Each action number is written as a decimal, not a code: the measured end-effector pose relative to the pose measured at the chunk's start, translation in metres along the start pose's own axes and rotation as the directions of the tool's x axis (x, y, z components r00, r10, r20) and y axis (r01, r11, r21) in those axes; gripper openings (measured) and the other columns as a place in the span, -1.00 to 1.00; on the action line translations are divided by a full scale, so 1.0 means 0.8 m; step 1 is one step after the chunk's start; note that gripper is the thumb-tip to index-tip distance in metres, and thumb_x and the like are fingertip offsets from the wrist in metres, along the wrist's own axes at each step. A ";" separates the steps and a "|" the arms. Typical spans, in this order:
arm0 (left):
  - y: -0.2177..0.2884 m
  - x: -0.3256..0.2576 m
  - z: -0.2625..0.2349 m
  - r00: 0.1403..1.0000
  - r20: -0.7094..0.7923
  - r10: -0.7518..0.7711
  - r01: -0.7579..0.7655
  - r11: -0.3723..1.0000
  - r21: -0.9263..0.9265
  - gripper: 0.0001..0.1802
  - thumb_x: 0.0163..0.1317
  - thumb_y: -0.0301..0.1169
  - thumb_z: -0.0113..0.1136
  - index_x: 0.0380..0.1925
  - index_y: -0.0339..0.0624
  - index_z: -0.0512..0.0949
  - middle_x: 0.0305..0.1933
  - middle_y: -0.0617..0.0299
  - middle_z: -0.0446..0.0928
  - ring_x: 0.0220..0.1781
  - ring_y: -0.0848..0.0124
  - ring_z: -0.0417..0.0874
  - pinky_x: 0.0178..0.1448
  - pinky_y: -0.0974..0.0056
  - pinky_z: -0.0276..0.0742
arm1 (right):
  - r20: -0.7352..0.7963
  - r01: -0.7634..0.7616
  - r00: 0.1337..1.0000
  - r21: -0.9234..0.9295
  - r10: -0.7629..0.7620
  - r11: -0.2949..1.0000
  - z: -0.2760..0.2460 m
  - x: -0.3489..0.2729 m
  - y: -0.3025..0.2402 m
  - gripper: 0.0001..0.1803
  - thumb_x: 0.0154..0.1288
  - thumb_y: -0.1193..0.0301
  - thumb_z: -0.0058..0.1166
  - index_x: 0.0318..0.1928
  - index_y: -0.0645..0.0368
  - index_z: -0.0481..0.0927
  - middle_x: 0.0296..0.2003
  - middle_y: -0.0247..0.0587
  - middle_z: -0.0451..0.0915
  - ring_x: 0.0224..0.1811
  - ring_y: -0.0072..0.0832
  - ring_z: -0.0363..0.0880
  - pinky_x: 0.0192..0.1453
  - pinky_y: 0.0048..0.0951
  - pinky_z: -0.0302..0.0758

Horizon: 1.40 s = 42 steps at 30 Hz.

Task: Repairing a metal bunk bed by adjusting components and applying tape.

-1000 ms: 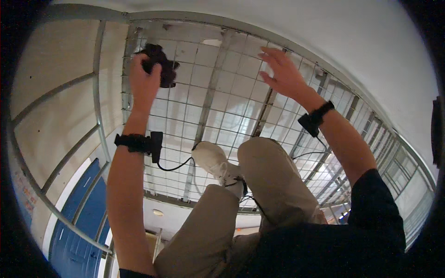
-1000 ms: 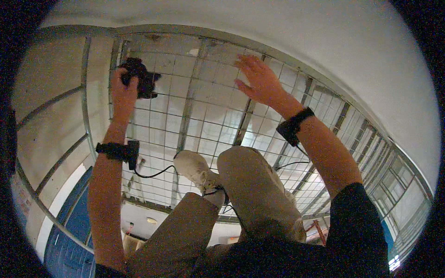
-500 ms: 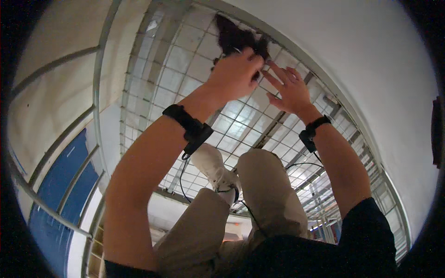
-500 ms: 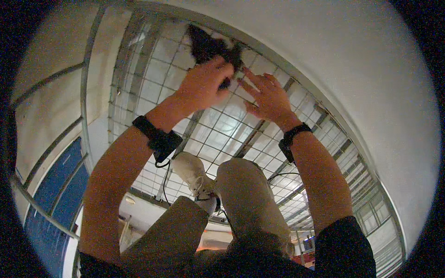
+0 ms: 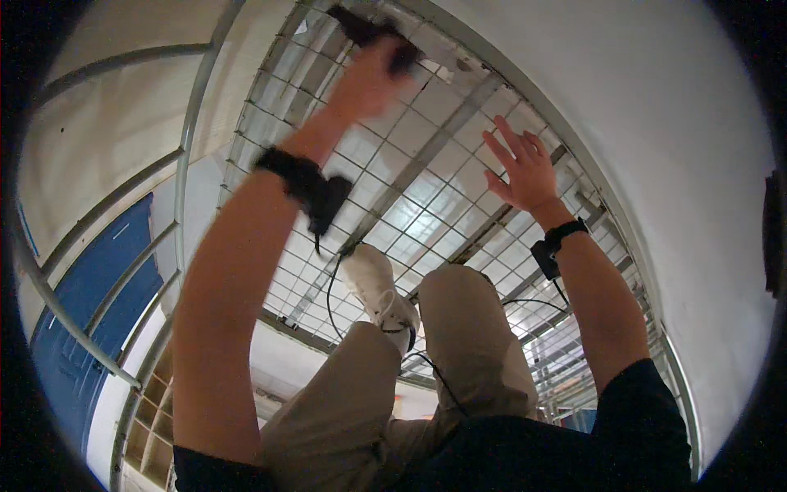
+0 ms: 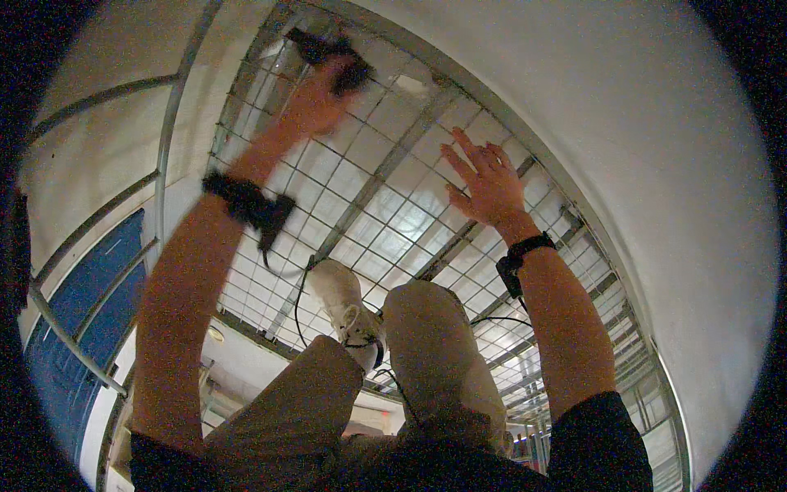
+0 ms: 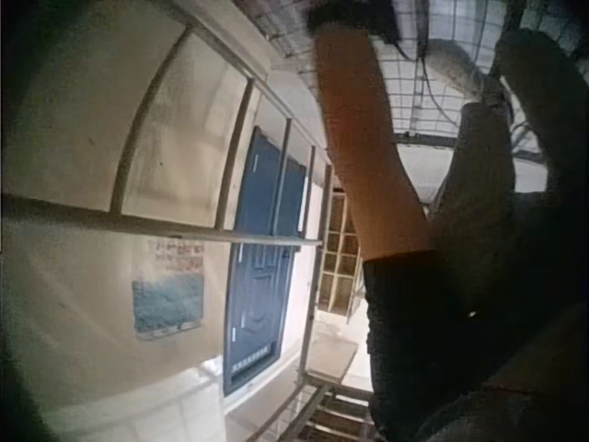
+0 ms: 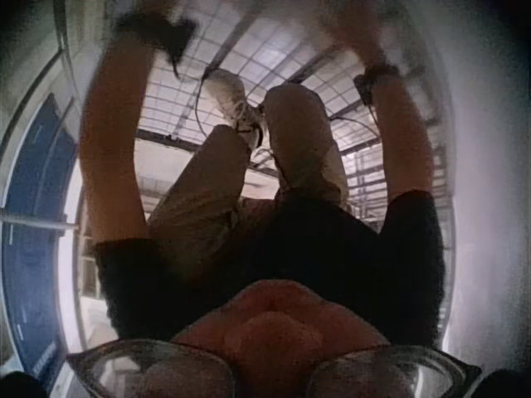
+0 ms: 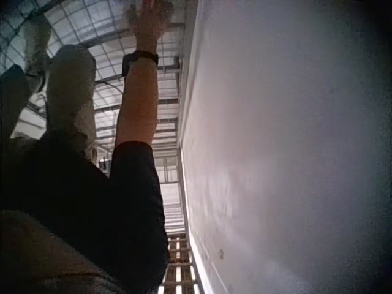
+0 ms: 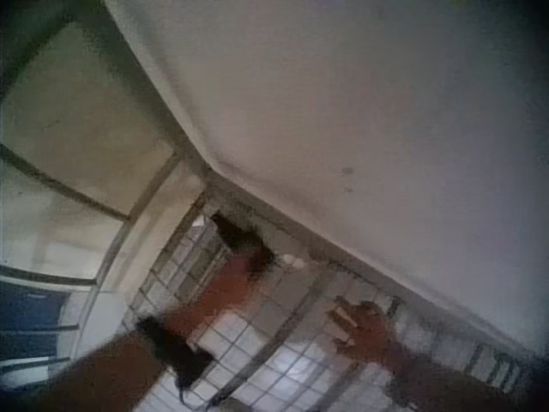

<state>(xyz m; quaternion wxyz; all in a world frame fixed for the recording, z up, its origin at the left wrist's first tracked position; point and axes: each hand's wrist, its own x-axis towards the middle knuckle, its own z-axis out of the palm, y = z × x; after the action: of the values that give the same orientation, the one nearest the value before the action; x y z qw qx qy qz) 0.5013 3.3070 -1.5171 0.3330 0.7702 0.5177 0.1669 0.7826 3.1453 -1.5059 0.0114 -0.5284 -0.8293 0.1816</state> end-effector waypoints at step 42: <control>-0.137 -0.621 -0.182 0.564 -0.277 -0.778 0.773 0.379 0.508 -0.38 0.02 -0.44 0.19 0.17 -0.02 0.32 0.17 -0.07 0.30 0.07 -0.07 0.47 0.06 -0.03 0.49 | -0.068 0.076 0.994 -0.140 -0.086 0.987 0.022 -0.003 0.017 -0.29 0.25 0.13 -0.02 0.40 -0.07 0.14 0.44 -0.27 0.00 0.35 -0.20 0.21 0.39 -0.09 0.13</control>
<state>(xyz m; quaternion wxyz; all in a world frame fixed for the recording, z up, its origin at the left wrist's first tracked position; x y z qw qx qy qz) 0.1352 2.9317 -1.4435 0.1227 0.4996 0.8390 -0.1772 0.7916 3.1430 -1.5259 0.0128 -0.5003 -0.8595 0.1037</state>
